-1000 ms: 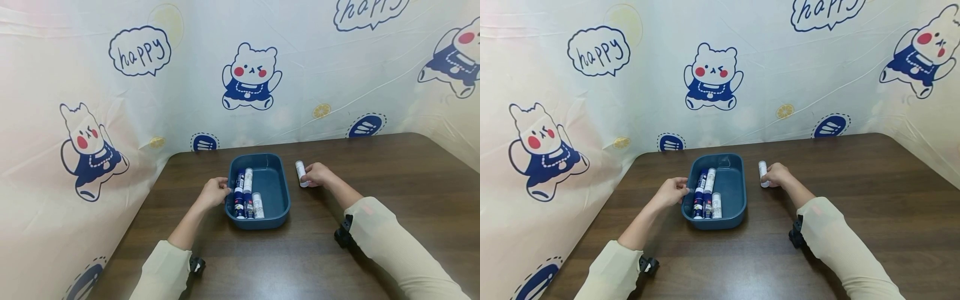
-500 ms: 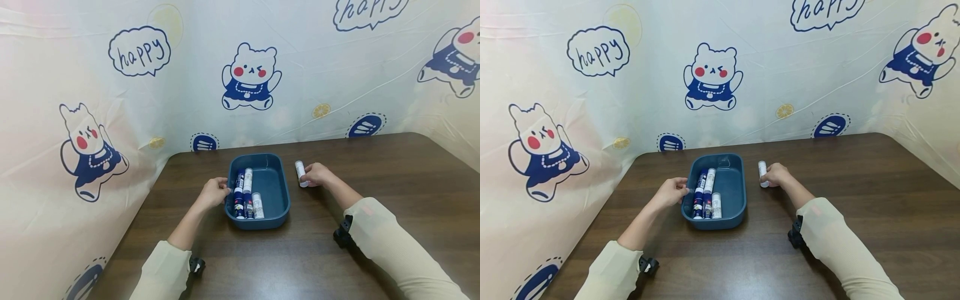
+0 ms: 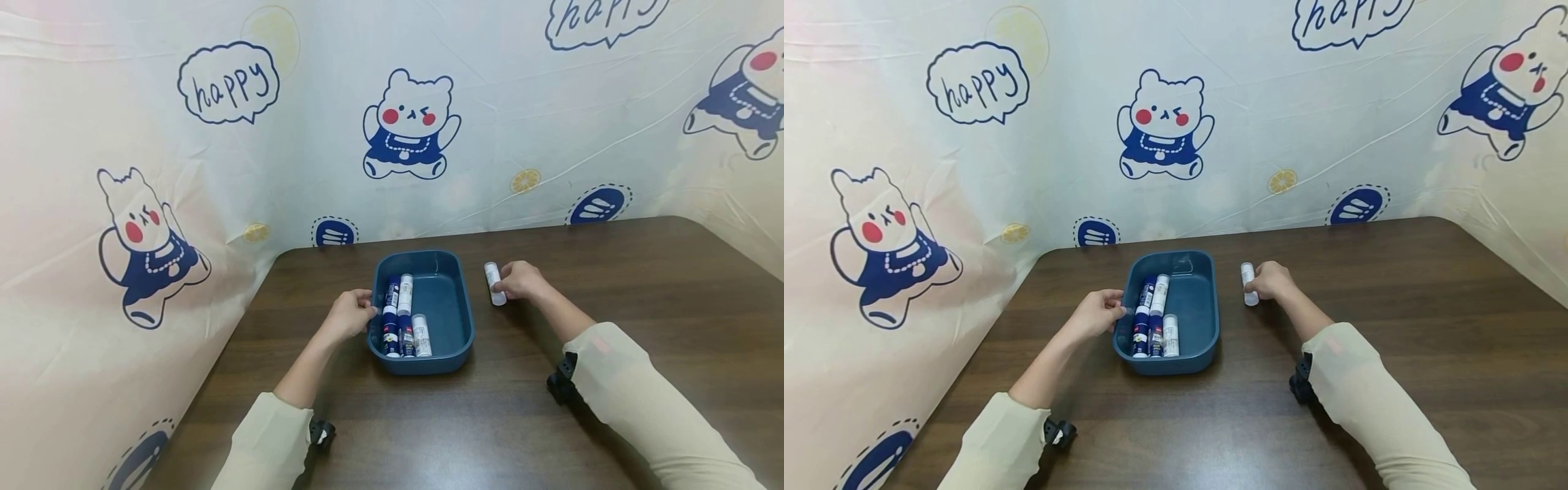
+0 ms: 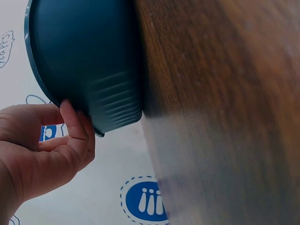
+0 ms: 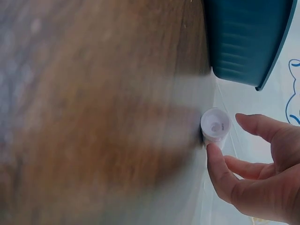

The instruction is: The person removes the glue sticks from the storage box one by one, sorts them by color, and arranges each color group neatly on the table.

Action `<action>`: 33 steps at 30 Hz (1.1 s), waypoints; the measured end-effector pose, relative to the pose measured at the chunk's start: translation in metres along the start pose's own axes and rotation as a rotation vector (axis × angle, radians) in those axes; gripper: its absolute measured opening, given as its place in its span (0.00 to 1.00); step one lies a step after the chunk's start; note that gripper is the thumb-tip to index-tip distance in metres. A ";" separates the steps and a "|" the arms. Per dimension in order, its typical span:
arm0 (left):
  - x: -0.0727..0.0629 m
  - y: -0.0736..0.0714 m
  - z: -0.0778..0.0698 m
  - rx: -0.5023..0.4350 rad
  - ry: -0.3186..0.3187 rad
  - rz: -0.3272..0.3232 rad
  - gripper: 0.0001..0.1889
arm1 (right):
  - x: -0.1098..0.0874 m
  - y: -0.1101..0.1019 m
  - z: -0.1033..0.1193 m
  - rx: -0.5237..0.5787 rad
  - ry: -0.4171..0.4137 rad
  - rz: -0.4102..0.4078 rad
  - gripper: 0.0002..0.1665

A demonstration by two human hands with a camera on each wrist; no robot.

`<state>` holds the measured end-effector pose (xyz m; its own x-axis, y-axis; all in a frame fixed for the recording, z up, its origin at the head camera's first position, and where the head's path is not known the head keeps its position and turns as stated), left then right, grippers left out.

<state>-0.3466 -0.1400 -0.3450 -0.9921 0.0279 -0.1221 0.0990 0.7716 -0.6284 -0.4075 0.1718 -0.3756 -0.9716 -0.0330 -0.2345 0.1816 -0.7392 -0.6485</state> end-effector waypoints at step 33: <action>0.001 0.001 0.000 0.000 0.012 -0.006 0.22 | -0.003 -0.006 0.007 -0.093 -0.054 -0.049 0.32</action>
<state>-0.3473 -0.1395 -0.3455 -0.9935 0.0311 -0.1092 0.0933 0.7717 -0.6291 -0.4067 0.1715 -0.3663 -0.9860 -0.0365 -0.1627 0.1443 -0.6752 -0.7234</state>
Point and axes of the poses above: each hand's wrist, its own x-axis towards the middle knuckle, its own y-axis out of the palm, z = x × y, the point moved 10 cm from there along x, towards the middle knuckle, and after that the axes turned 1 degree about x, right-handed, at the moved point
